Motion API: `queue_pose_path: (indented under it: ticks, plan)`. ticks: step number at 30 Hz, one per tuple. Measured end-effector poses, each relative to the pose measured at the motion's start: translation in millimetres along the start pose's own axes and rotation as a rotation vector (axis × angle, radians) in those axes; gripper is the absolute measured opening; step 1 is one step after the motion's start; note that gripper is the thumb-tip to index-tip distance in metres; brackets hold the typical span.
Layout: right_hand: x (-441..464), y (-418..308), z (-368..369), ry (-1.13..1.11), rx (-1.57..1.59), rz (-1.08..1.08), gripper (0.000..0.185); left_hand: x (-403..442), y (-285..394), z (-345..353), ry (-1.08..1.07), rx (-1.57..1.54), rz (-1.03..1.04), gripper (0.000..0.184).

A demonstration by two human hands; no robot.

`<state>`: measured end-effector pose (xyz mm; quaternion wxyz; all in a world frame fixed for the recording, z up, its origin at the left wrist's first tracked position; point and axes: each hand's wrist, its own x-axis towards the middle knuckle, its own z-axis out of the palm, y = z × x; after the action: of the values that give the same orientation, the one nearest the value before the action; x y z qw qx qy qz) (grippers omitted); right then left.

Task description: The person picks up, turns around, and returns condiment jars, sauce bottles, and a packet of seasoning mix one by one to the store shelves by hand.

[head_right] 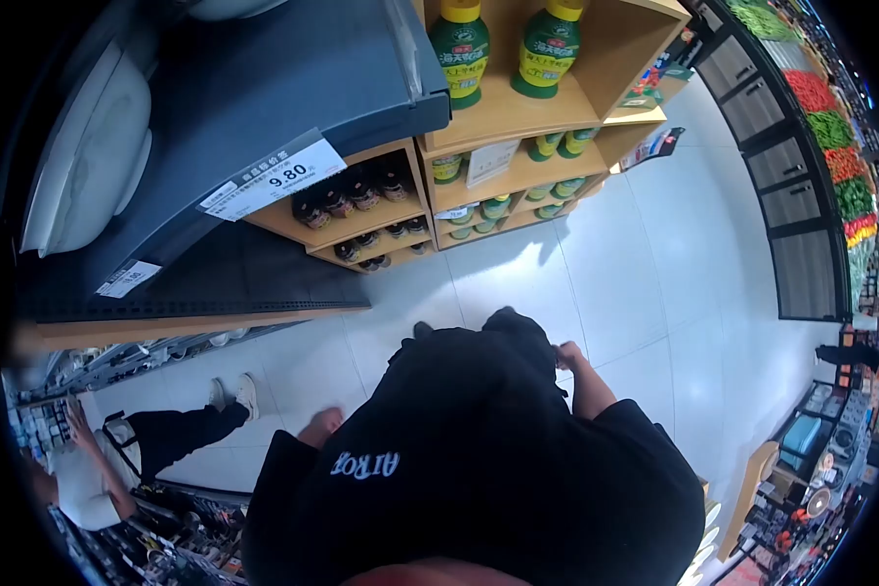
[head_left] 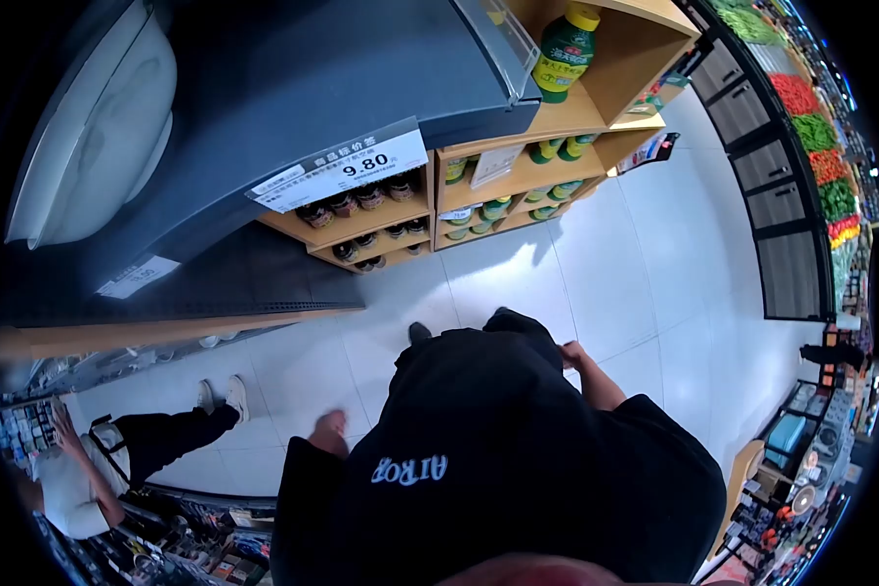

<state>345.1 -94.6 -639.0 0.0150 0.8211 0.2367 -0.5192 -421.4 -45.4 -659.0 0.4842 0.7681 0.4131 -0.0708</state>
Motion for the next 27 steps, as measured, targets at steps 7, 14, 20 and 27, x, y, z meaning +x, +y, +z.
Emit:
queue_pose_path:
  ticks: [7, 14, 20, 27]
  plan:
    - [21, 8, -58, -0.12, 0.024, -0.093, 0.034, 109, 153, 123, -0.051, -0.4, -0.67, 0.036]
    - [135, -31, -163, 0.182, -0.361, -0.353, 0.039, 270, 255, 118, 0.06, -0.286, -0.531, 0.033]
    - [139, -94, -229, -0.038, -0.354, -0.394, 0.034, 336, 290, 67, 0.883, -0.891, -0.463, 0.029]
    - [174, -107, -221, -0.193, -0.517, -0.438, 0.031, 330, 358, 115, 0.982, -0.977, -0.391, 0.031]
